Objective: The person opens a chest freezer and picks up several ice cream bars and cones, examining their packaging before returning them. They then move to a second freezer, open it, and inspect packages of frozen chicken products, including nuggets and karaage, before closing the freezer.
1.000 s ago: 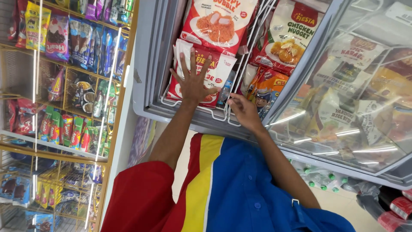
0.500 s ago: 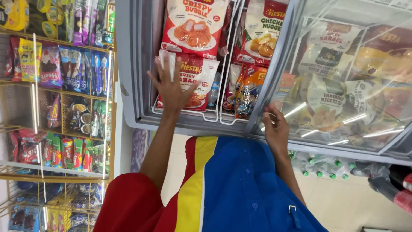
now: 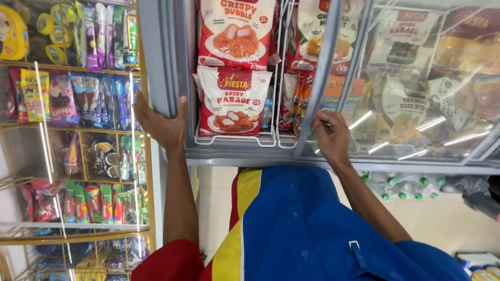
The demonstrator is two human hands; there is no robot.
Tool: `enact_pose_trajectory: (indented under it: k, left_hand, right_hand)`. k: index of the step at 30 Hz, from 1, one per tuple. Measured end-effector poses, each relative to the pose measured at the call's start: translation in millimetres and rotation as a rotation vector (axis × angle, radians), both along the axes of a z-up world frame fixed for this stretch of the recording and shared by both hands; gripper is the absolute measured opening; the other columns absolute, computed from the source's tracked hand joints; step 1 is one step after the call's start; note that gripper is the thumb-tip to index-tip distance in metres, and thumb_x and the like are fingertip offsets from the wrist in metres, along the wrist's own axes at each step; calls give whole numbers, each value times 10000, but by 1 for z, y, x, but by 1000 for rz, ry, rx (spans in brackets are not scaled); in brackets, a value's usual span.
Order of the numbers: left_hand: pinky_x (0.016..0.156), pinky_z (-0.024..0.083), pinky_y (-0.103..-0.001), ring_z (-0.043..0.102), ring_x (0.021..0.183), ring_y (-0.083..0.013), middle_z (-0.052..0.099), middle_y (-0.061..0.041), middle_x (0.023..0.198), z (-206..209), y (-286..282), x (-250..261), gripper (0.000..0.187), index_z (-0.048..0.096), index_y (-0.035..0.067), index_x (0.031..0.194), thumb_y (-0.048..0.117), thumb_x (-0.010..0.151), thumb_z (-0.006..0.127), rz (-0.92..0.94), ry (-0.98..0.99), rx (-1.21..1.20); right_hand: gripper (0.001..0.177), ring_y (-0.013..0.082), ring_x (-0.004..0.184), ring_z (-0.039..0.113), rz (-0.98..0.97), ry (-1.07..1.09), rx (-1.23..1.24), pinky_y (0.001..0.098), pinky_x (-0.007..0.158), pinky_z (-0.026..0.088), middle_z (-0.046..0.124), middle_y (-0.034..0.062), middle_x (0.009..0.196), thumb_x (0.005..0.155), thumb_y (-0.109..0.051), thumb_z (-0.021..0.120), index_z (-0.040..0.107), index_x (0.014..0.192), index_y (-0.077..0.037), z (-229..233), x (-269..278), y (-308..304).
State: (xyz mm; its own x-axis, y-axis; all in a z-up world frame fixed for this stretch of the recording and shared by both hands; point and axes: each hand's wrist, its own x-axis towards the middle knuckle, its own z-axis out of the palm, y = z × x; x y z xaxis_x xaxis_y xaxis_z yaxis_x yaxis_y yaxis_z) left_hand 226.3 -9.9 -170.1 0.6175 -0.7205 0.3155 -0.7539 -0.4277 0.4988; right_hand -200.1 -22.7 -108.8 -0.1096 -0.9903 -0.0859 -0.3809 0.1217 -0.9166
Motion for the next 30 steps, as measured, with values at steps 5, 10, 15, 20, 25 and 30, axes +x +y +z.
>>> enact_pose_trajectory:
  k: [5,10,15,20,25,30]
  left_hand:
    - [1081,477,-494,620,1277,-363,593,-180,1412,22,5,-4,1055,415,73,1556,840,877,664,-156,-34,-112]
    - [1095,375,-518,526,1338,-371,515,-175,1477,17,18,-2,1360,400,57,1574,1093,694,423,-209,-72,-25]
    - [1112,275,-638,441,1363,-460,427,-277,1511,46,21,-9,1485,278,-13,1608,1038,597,559,-329,-72,94]
    - [1055,447,-597,577,1234,-504,525,-327,1378,31,27,11,1436,285,-52,1605,692,571,948,-372,-62,125]
    - [609,597,-394,749,644,-256,736,-9,709,-9,17,65,452,806,182,1120,551,862,835,-214,-293,290]
    - [782,614,-528,710,1000,-446,634,-282,1218,48,8,1,1090,559,-31,1416,753,723,865,-278,-114,211]
  right_hand:
    - [311,280,880,743,278,-137,-123,337,696,642,694,145,986,949,16,728,739,1255,-38,-29,81,-3]
    - [517,395,1022,702,658,-36,-81,446,806,628,663,184,1132,923,28,621,605,1436,-38,-21,179,-10]
    - [720,392,1111,681,888,-3,127,495,869,593,602,183,1277,921,85,524,419,1585,-171,13,212,-30]
    - [632,453,1186,632,963,-59,196,552,949,526,605,223,1297,1004,42,451,431,1592,-188,68,157,-11]
    - [347,269,863,753,330,-206,55,356,712,586,783,190,1026,1022,-69,579,705,1345,-52,67,22,33]
    - [262,261,851,763,-316,30,235,390,736,636,785,170,1015,985,-6,657,755,1216,-82,64,-108,88]
